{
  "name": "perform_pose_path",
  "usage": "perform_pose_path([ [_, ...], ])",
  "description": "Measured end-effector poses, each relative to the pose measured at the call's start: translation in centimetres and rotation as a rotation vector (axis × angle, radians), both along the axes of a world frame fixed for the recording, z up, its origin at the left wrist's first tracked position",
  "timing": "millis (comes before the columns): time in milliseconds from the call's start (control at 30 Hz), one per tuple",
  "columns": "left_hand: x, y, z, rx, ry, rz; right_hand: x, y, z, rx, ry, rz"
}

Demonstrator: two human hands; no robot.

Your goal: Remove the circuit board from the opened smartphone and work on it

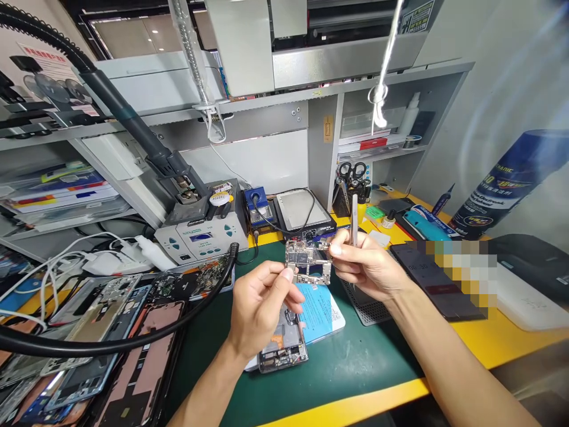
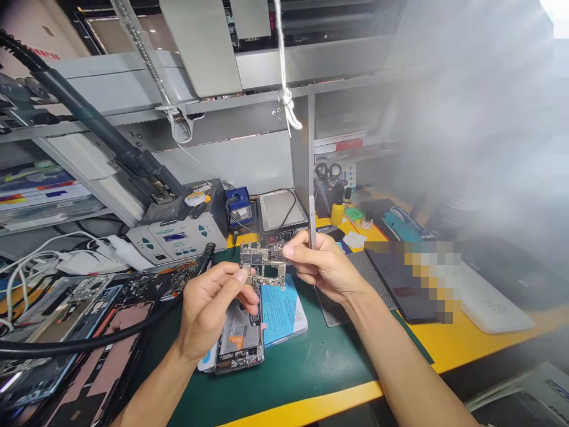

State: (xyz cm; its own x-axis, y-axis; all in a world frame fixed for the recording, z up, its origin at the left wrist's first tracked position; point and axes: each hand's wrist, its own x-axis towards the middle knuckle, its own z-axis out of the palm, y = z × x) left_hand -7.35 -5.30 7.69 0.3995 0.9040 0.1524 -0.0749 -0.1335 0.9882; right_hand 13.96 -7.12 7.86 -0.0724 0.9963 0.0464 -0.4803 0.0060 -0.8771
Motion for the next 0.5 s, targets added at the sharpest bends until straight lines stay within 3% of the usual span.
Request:
perform_pose_path([
  [233,0.1,-0.7,0.3,0.022,-0.02,0.005,0.0,-0.2,0.1,0.018,0.007,0.027],
  [333,0.2,-0.7,0.1,0.042,0.007,0.009,-0.6,-0.4,0.1,0.079,-0.12,-0.139],
  [433,0.2,-0.7,-0.3,0.148,0.073,0.008,-1.4,-0.8,0.3,0.188,-0.399,-0.338],
  [500,0.3,-0.8,-0.6,0.21,0.109,-0.006,-2.0,-1.1,0.5,0.241,-0.563,-0.398],
])
